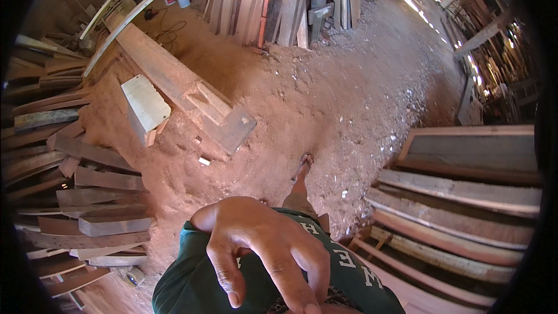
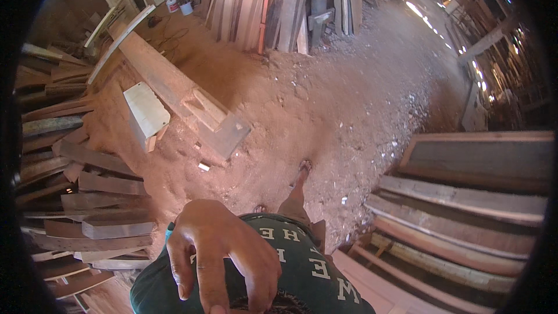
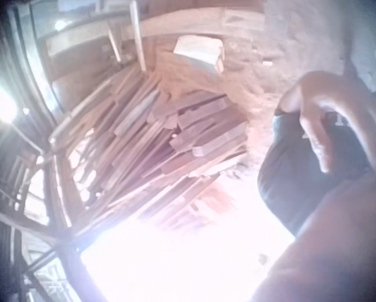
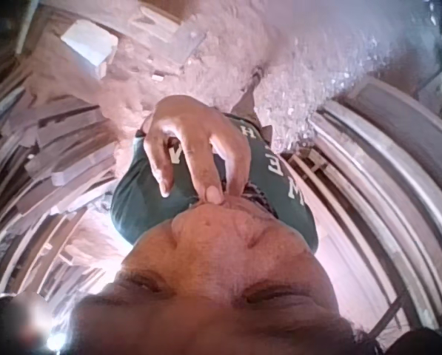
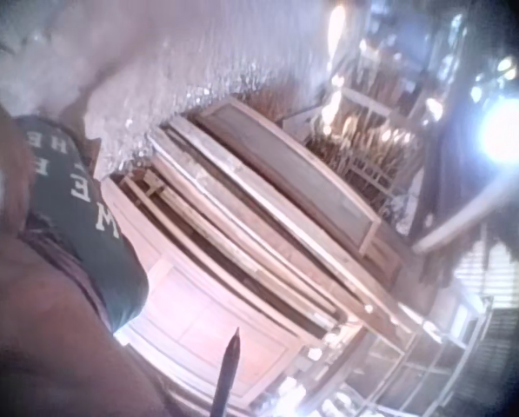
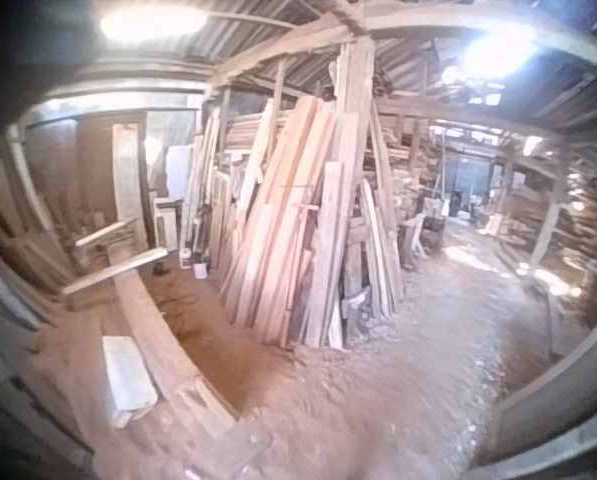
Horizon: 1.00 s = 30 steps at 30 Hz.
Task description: The person bundles several thin wooden sticks together using a wire tie. They then move the bundle to a different area of the workshop and place it against a green cabinet. The person returns to the workbench, picks up a metal ruler, and walks through the workshop carrying the ruler.
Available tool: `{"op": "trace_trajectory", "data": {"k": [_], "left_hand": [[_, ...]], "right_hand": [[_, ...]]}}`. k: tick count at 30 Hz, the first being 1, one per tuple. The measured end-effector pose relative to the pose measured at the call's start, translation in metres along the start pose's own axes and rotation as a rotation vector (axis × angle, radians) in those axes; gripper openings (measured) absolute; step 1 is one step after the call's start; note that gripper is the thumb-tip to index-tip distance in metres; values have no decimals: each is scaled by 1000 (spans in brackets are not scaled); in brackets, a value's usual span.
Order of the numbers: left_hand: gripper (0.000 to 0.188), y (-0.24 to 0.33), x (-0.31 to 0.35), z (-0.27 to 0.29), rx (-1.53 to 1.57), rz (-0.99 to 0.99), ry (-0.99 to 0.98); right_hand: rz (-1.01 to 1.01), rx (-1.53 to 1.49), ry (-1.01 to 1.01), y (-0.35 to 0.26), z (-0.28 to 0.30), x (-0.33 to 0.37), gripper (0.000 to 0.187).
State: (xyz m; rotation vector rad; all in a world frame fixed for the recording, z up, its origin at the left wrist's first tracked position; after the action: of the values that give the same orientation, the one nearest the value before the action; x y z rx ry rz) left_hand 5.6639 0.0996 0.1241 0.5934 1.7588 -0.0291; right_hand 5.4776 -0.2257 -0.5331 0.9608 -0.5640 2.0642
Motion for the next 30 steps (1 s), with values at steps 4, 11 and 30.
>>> {"op": "trace_trajectory", "data": {"k": [4,11,30], "left_hand": [[68,-1,-28,105,-44,60,-77],[51,12,-108,253,-140,157,23],[53,289,62,663,-1882,855,1017]], "right_hand": [[34,50,-18,-49,75,-78,62],[102,247,-86,-130,272,-193,63],[907,757,237,-852,508,-92,55]]}}
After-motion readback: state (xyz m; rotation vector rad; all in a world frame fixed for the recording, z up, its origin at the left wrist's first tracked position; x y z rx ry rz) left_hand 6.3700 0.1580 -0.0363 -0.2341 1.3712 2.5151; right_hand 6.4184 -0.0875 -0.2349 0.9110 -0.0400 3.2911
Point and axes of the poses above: each hand's wrist, its own x-axis away from the middle knuckle, its own z-axis out of the back of the hand, y = z × x, the point moved 8 cm from there along -x, towards the middle knuckle, and after that the axes turned 5 degrees about x, right-handed, at the moved point
